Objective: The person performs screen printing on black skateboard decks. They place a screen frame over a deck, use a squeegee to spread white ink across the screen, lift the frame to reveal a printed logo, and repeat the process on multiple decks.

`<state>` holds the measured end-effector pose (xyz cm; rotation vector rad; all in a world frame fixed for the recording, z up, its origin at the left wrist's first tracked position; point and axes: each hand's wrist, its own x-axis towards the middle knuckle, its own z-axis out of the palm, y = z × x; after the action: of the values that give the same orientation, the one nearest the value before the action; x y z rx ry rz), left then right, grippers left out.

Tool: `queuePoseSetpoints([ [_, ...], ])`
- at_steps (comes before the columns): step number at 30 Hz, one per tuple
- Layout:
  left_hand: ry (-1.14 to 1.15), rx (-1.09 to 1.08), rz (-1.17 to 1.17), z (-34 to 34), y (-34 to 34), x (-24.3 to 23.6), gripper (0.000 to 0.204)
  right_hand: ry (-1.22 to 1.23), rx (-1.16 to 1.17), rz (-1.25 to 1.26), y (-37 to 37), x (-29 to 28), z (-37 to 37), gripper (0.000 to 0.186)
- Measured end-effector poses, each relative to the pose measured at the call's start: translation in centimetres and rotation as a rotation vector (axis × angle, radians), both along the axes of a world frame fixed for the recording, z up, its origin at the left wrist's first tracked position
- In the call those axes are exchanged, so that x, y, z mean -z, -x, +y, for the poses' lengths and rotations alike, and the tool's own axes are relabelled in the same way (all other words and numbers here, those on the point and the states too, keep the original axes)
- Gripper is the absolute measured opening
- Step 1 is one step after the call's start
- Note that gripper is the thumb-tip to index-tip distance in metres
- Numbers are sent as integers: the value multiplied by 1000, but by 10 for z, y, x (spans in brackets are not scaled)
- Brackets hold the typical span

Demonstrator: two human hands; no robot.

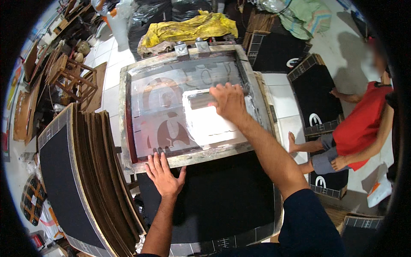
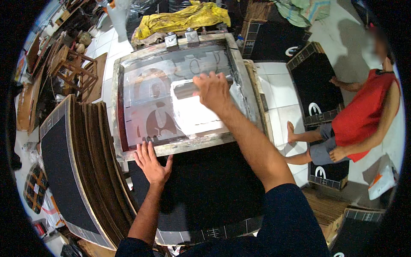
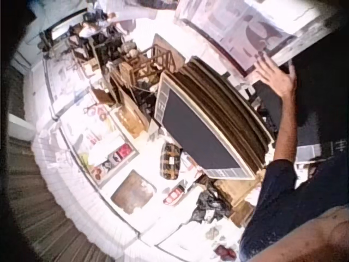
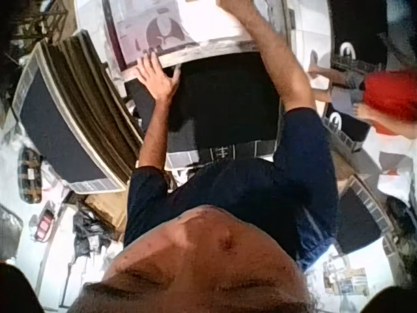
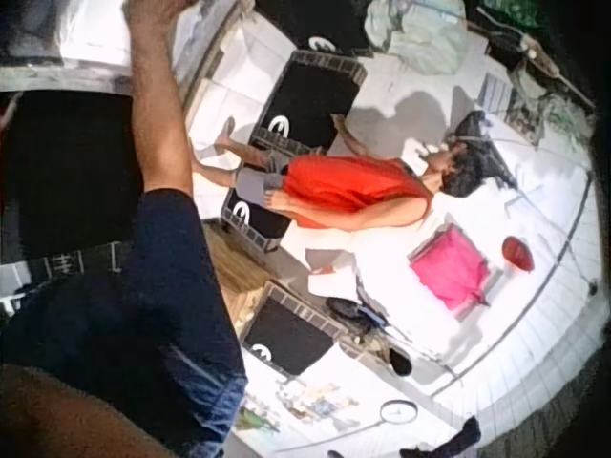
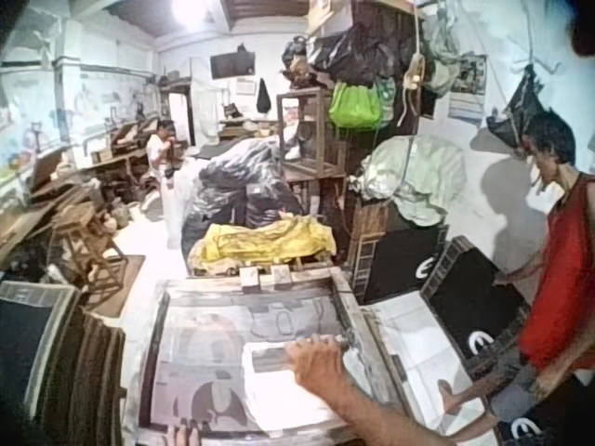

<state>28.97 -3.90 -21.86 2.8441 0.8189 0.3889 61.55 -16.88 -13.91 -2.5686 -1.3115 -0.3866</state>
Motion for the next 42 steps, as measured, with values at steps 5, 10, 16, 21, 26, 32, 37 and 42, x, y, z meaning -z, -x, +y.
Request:
queuePoseSetpoints([
  [5,6,-1,-16,0,-1,-4,98,103,22,76,80,-20,-44,35],
  [10,6,5,-37,1,-1,-5,97,119,7,181,33,-15,-22,34],
  [16,-19,1,-43,2,0,0,97,-7,59,1,-43,-5,43,39],
  [21,-5,2,-40,1,-1,-1,98,50,62,63,-15,-7,21,37],
  [26,35,15,-33,1,-1,-6,96,-4,15,56,49,-11,-29,26],
  [32,17,23,-79,0,0,-3,94,57,54,51,117,-10,-74,27],
  [37,-23,61,-153,8,-4,-12,82,28,41,30,117,-5,-78,25],
  [42,114,231,-134,42,-10,-40,61,-50,32,26,122,-9,-83,22],
])
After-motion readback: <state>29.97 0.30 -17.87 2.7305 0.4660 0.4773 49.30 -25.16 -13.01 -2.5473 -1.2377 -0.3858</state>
